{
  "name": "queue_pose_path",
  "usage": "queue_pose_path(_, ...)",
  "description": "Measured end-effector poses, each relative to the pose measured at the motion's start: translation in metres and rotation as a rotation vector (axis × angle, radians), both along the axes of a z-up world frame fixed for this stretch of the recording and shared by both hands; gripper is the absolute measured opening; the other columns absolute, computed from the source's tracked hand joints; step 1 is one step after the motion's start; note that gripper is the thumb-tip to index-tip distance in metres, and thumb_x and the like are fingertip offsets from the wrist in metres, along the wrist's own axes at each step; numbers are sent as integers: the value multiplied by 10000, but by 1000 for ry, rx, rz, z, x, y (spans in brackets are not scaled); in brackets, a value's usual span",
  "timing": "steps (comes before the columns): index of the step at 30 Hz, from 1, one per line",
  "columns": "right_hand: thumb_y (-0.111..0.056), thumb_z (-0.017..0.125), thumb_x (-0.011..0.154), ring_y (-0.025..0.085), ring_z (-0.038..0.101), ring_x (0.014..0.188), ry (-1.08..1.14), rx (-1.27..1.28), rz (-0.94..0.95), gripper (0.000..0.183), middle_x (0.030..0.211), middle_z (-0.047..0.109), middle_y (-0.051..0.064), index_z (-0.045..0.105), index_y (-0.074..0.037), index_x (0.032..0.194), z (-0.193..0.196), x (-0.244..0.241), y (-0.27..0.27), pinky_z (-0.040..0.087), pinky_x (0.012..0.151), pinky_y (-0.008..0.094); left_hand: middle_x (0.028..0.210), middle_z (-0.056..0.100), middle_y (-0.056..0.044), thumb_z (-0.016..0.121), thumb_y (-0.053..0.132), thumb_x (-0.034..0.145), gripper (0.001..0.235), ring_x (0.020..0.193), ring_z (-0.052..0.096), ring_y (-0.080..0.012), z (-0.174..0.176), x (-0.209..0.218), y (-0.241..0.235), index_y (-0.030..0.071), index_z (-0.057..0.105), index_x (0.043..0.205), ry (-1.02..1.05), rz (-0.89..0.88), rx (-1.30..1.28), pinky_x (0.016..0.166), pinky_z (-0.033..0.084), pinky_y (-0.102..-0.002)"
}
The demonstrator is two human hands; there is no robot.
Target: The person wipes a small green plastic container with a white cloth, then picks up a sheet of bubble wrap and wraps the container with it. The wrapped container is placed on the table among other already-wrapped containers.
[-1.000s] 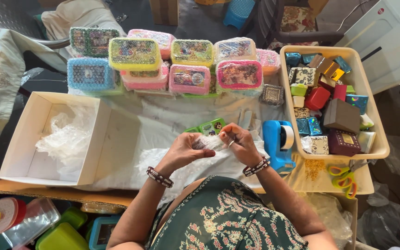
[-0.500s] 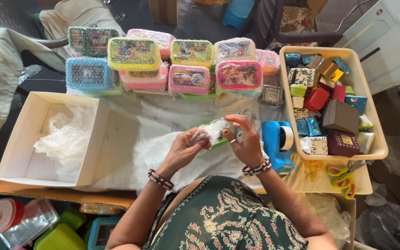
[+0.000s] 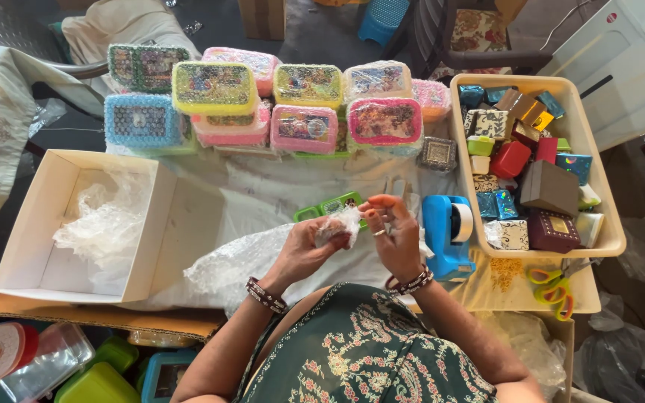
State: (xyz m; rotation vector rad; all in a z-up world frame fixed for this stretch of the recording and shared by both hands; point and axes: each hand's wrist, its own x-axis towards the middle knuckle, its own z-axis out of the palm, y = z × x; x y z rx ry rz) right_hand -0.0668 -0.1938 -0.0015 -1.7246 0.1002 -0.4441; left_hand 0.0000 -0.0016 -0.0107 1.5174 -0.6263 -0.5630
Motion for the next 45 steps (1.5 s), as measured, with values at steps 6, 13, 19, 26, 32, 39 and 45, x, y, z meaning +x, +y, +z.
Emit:
queue_pose_path(6,-106,748,917,204,702,1038,-189,-469,71,181,1072,720,120,685,-22,1065,18,-3,5,548,903,331,893,713,25,693,146,984,135,843,641,-29,-4,2,0,23,694,1039,90,-5,-81,764,546,-232)
queue_pose_path(13,-95,704,981,199,696,867,63,-360,17,66,936,700,79,675,-46,1015,-14,2,-16,560,800,311,868,705,12,695,118,981,112,822,630,-37,-7,0,0,19,688,1034,90,-57,-44,748,538,-236)
queue_pose_path(19,-98,702,971,141,728,933,19,-244,76,163,981,743,53,675,-42,1122,21,1,2,571,835,259,850,696,29,673,115,966,146,801,624,-33,-10,1,1,36,674,1089,122,-29,-37,725,523,-235)
queue_pose_path(26,-42,686,972,140,722,915,-46,-266,213,69,1029,704,65,679,8,1019,1,4,-6,606,781,259,858,694,24,684,119,955,275,804,624,-41,-12,-1,0,40,643,1216,68,-123,-2,758,535,-239)
queue_pose_path(32,-41,643,997,86,683,881,53,-99,187,118,1021,711,35,668,-13,1109,-3,5,-9,562,764,225,931,648,38,670,79,993,322,839,586,-39,-28,-2,0,53,638,1312,249,-196,-168,776,514,-236)
queue_pose_path(39,-36,701,983,85,689,897,2,-106,203,183,980,722,22,667,-3,1160,-8,-10,-14,561,789,230,970,665,38,657,121,1000,375,856,608,-50,-39,0,-4,62,574,1361,294,-162,-190,793,529,-231)
queue_pose_path(45,-18,748,903,96,715,828,116,-153,52,125,924,750,23,743,-19,1028,-21,-21,-25,574,735,244,1000,640,24,665,138,1018,389,886,605,-58,-48,-11,-18,42,551,1377,341,-188,-255,815,538,-247)
